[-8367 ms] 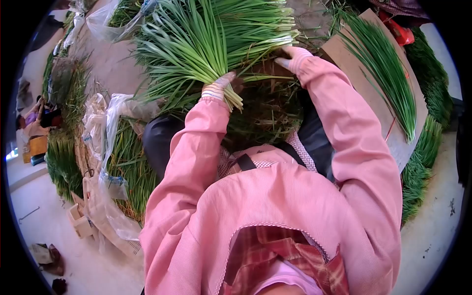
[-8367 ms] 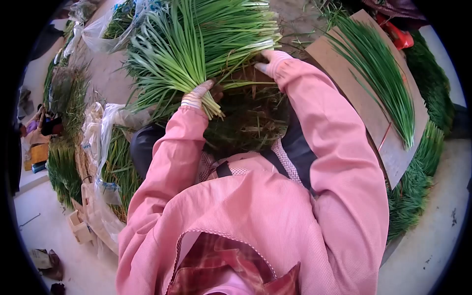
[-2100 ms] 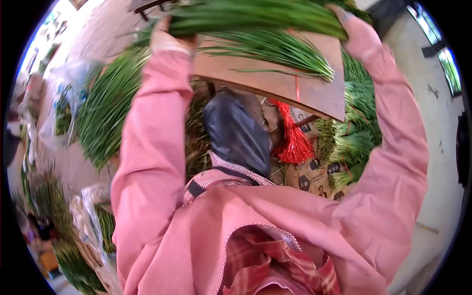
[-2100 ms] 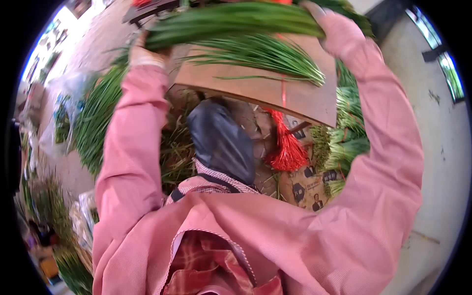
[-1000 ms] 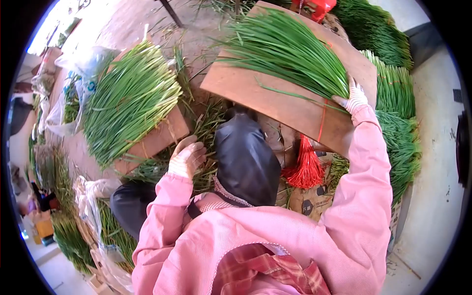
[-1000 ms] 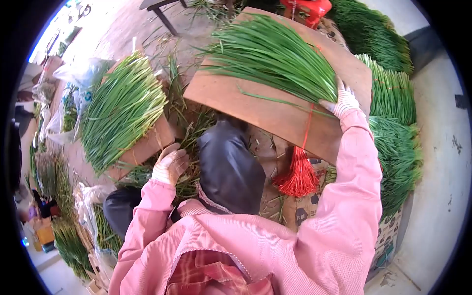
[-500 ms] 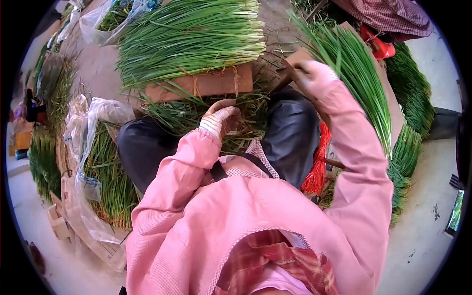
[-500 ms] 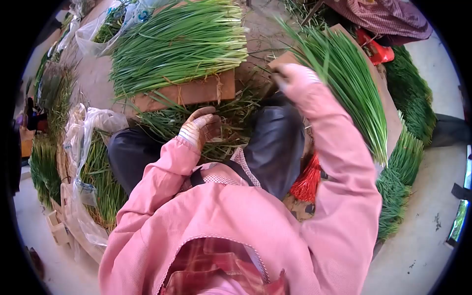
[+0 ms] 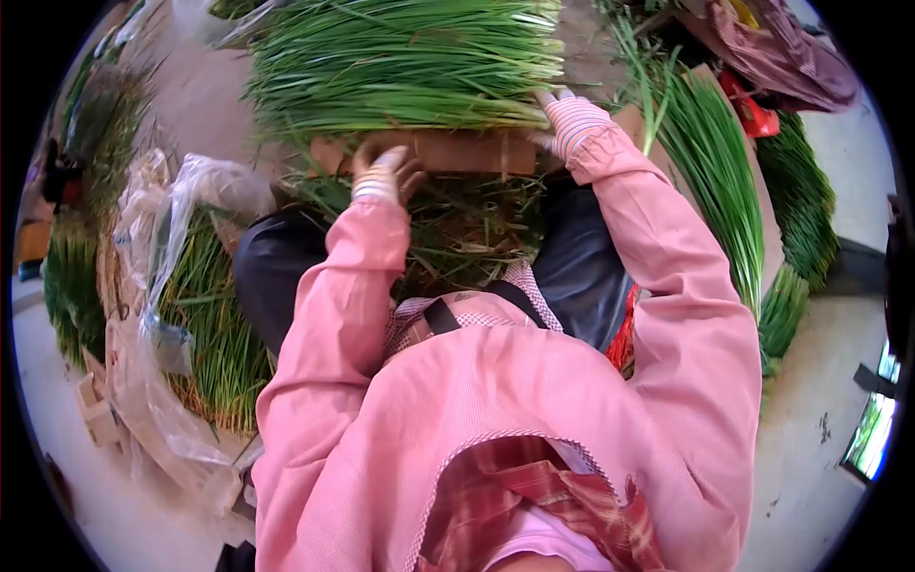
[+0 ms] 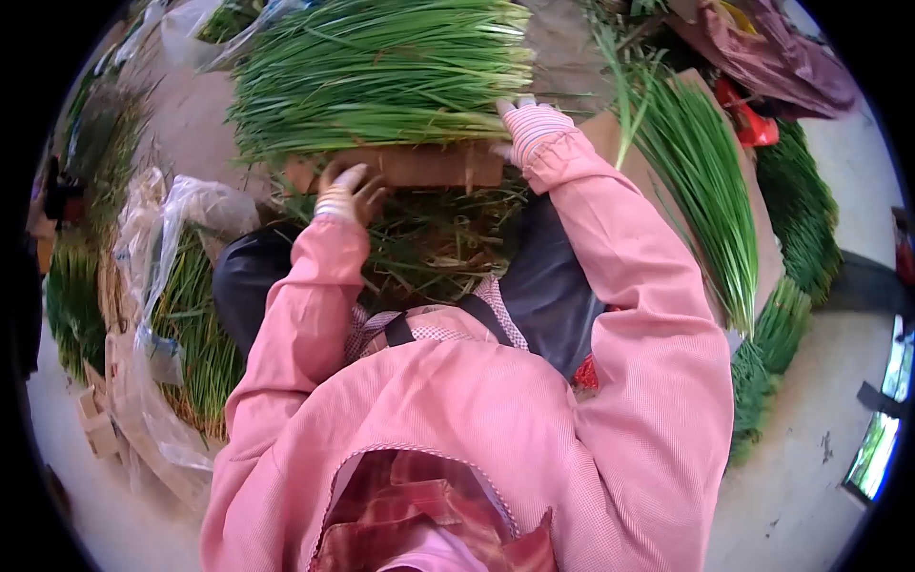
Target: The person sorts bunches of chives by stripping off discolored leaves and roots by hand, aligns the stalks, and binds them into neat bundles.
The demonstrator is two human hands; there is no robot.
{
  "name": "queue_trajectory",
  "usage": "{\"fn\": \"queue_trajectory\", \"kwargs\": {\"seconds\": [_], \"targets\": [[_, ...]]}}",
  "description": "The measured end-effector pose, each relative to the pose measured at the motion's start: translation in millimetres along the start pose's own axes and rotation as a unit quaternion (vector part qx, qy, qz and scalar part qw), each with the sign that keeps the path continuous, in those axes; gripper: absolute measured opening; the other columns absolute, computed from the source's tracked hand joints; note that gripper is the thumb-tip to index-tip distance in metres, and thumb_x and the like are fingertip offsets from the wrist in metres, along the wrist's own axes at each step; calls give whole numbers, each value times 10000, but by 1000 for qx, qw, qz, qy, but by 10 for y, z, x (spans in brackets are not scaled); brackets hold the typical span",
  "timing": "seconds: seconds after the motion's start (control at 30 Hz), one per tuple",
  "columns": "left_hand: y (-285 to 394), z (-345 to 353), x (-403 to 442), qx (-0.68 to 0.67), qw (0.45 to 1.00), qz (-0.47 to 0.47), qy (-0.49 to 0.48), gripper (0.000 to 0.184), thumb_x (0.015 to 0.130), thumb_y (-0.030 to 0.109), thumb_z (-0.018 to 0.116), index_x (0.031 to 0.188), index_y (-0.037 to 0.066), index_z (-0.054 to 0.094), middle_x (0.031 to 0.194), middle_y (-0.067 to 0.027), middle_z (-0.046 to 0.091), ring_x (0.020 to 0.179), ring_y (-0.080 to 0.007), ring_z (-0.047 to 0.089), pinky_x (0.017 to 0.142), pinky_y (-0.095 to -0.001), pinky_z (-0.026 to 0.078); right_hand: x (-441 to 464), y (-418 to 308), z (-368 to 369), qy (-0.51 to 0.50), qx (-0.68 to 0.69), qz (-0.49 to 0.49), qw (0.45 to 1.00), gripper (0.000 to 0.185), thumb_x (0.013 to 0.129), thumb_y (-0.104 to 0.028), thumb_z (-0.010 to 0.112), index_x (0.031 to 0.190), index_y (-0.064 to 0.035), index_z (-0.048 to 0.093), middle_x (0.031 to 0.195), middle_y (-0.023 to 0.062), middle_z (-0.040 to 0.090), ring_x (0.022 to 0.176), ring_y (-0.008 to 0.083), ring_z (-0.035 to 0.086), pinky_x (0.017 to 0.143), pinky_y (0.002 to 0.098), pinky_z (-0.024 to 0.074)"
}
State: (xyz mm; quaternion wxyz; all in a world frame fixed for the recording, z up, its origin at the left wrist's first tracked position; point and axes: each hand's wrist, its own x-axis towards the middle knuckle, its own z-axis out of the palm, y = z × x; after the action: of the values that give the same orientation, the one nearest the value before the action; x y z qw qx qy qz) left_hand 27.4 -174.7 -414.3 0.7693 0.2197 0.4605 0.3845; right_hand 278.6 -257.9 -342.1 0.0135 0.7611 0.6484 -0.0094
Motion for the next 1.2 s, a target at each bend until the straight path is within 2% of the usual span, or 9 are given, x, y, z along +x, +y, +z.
{"fn": "queue_trajectory", "kwargs": {"seconds": [0.1, 0.2, 0.33, 0.43, 0.53, 0.8, 0.87, 1.0, 1.2], "targets": [[115, -152, -129, 8, 1000, 13, 5, 486, 736, 104, 591, 1146, 150, 333, 1054, -128, 448, 860, -309, 528, 665, -396, 474, -270, 241, -267, 49, 47, 59, 996, 364, 695, -292, 624, 968, -74, 522, 834, 172, 565, 796, 316, 550, 694, 368, 445], [88, -338, -198, 30, 998, -42, -29, 364, 746, 106, 596, 1078, 120, 446, 907, -97, 562, 788, -258, 571, 642, -371, 485, -475, 1016, -31, 124, 123, 149, 973, 325, 717, -319, 607, 784, -5, 556, 695, 168, 571, 636, 286, 548, 617, 342, 440], [-113, -203, -482, 56, 995, -48, -67, 303, 746, 67, 584, 1033, 79, 488, 861, -63, 580, 715, -188, 576, 590, -291, 482, -772, 1355, 183, -9, 96, 374, 922, 510, 666, -460, 636, 845, 9, 542, 772, 170, 588, 684, 284, 548, 668, 347, 431], [-297, -67, -531, 138, 983, -64, -105, 338, 741, 95, 596, 1058, 62, 486, 901, -73, 576, 750, -195, 571, 606, -310, 479, -734, 1309, 321, 54, 99, 309, 944, 434, 694, -360, 611, 946, -13, 544, 918, 191, 579, 857, 315, 552, 766, 365, 421], [-315, 161, -677, 176, 973, -60, -140, 353, 740, 93, 596, 1072, 50, 483, 939, -88, 570, 767, -204, 567, 608, -311, 476, -780, 1274, 194, 6, 151, 339, 929, 326, 714, -262, 552, 948, -35, 550, 859, 207, 575, 828, 348, 545, 724, 388, 431], [-403, 176, -431, 147, 982, -16, -120, 263, 752, 25, 569, 1004, 94, 536, 834, -80, 600, 680, -187, 585, 556, -282, 492, -2162, 2231, -622, 249, 95, 269, 926, 301, 766, -280, 541, 958, -50, 550, 849, 174, 577, 790, 325, 547, 716, 371, 428], [-406, 155, -341, 142, 983, -22, -113, 260, 749, 22, 569, 995, 103, 541, 826, -74, 600, 684, -187, 585, 566, -284, 493, -2641, 2477, -763, 218, 116, 282, 927, 335, 771, -297, 540, 995, -48, 549, 865, 171, 581, 828, 309, 553, 741, 367, 429], [-363, 168, -258, 105, 993, -24, -38, 292, 731, 42, 589, 998, 132, 513, 859, -82, 587, 750, -223, 571, 610, -327, 479, -3349, 2608, -795, 12, -175, 402, 899, 503, 739, -309, 572, 1173, -110, 413, 1001, 206, 534, 950, 344, 504, 820, 386, 398], [72, -745, 294, -39, 999, 13, 19, 334, 733, 90, 587, 1028, 194, 469, 870, -68, 572, 779, -243, 561, 620, -356, 471, -3158, 3012, -208, -55, 43, 389, 918, 570, 726, -297, 604, 1213, -123, 365, 1094, 207, 498, 1035, 322, 469, 885, 351, 354]]}}
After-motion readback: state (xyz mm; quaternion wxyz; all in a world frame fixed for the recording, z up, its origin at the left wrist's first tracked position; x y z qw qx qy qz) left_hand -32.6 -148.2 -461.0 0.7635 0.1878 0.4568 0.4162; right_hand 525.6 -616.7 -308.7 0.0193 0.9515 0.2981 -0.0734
